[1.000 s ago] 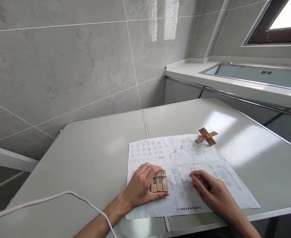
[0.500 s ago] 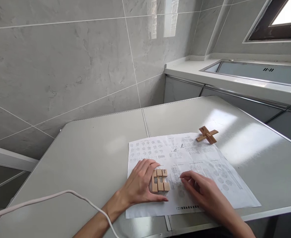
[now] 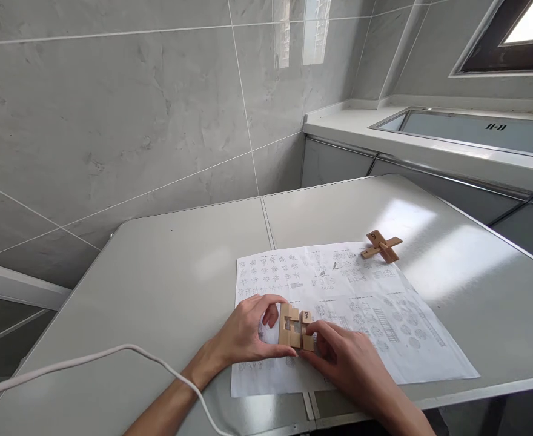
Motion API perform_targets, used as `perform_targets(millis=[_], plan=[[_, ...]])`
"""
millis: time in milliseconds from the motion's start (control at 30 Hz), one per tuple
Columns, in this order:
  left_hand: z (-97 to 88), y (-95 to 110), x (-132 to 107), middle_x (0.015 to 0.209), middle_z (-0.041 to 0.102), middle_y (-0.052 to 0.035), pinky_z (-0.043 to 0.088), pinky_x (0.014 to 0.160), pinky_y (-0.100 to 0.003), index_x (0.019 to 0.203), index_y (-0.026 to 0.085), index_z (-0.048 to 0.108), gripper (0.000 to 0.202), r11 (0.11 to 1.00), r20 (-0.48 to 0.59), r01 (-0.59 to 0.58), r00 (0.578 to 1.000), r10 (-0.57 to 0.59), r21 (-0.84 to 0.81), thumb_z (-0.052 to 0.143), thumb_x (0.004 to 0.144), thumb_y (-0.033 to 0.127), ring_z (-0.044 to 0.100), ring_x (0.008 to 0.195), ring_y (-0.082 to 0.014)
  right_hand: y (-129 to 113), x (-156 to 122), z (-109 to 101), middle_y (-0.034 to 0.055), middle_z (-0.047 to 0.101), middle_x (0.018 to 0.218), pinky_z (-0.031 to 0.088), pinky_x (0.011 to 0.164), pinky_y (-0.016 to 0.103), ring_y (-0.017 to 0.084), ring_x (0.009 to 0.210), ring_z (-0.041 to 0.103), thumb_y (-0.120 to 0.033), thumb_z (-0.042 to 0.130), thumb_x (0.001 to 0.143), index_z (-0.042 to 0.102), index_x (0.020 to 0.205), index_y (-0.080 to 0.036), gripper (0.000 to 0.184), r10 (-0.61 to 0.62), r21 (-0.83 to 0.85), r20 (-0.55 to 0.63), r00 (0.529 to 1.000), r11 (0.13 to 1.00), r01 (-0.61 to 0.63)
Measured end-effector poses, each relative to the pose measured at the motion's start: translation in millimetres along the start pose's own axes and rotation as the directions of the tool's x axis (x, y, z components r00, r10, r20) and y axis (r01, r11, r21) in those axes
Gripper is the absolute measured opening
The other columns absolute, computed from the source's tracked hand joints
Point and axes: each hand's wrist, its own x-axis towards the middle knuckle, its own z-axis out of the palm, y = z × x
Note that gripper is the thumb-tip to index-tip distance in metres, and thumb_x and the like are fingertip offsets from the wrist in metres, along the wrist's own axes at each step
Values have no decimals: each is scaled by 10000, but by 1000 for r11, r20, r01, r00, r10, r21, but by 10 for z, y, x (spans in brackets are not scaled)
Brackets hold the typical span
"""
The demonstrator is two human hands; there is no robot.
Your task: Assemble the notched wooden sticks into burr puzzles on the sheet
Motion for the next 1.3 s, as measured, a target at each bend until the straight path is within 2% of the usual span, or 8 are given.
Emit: perform_targets(millis=[133,267,367,467,700,900,1100,1300], plan=[[47,47,-12,778,632,40,491,689,-301,1346,250,577,805,958,-22,122,991,-132,-261,858,762,729,577,687,-150,-24,-60,-112,-26,682,689,465,524,265,156,527,617,-447,659,1014,660,1013,-263,184,89,178,-42,995,981,-80],[63,114,0,877,718,6,497,735,-308,1373,267,551,729,886,22,220,973,-231,-407,898,801,557,630,771,-168,-31,-112,-226,14,690,767,535,570,282,180,597,634,-502,613,1047,698,1170,-244,298,166,382,-96,981,917,-118],[58,160,12,1016,769,-36,486,748,-306,1396,276,515,704,832,76,270,960,-268,-484,895,825,437,653,833,-178,-62,-104,-277,18,687,801,557,634,299,189,651,654,-472,573,1081,714,1271,-257,320,157,506,-100,983,858,-85],[63,182,14,962,759,-20,473,751,-306,1393,275,508,697,810,111,281,959,-263,-515,899,826,376,640,814,-172,-123,-58,-289,26,695,860,541,633,289,177,672,656,-450,548,1101,710,1318,-270,325,112,583,-77,991,811,-47],[110,146,-27,911,724,-6,491,746,-305,1409,274,513,736,798,158,272,962,-222,-537,923,812,405,644,787,-166,-206,21,-209,-18,627,674,503,628,306,189,638,633,-522,556,1091,671,1202,-232,332,154,573,-6,988,810,-123],[102,161,-25,961,736,-31,532,797,-338,1433,261,511,766,776,187,290,957,-222,-560,923,813,444,699,840,-194,-194,47,-234,38,711,841,494,622,316,187,675,617,-536,579,1078,665,1177,-229,334,148,571,32,989,809,-139],[100,160,-28,1013,777,-57,488,794,-309,1436,258,511,774,774,233,283,956,-180,-566,947,808,383,705,913,-200,-164,64,-237,35,702,819,504,630,324,202,703,634,-549,568,1078,664,1167,-232,343,176,566,28,984,808,-161],[115,137,-42,1057,786,-83,482,773,-303,1429,258,504,760,762,237,268,959,-154,-589,943,820,374,707,941,-210,-167,79,-241,63,747,904,513,616,314,218,760,681,-566,564,1072,672,1153,-236,357,183,586,59,981,789,-183]])
